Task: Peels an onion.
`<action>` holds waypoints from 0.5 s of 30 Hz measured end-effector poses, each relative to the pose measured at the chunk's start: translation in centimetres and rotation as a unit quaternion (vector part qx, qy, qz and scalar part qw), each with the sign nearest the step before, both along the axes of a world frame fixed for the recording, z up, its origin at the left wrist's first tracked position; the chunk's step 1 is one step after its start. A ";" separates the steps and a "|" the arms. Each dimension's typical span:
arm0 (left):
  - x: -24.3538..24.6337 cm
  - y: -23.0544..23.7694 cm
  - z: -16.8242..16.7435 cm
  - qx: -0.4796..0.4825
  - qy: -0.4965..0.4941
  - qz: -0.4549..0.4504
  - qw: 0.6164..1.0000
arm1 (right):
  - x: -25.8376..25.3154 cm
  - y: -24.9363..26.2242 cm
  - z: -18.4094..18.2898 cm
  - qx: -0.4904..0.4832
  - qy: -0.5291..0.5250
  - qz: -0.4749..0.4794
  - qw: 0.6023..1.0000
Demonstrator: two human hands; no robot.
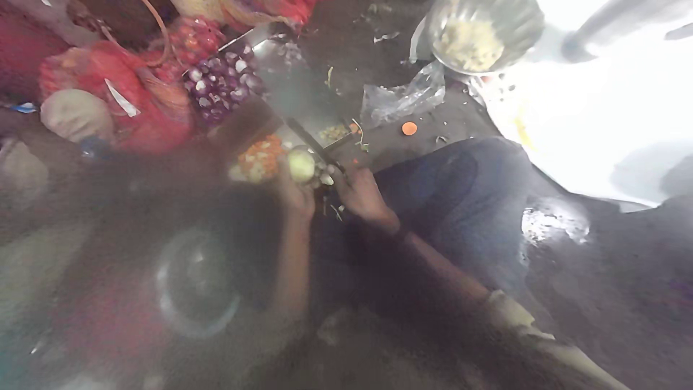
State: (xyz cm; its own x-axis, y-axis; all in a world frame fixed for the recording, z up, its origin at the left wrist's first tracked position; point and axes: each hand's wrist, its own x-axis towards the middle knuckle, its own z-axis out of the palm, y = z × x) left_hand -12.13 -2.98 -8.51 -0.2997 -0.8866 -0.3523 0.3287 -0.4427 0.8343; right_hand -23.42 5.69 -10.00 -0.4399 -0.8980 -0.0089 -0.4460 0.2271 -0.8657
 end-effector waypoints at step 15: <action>-0.5 0.5 -0.6 -0.064 -0.036 -0.081 0.994 | -0.3 -0.2 -0.4 0.032 -0.131 0.006 0.991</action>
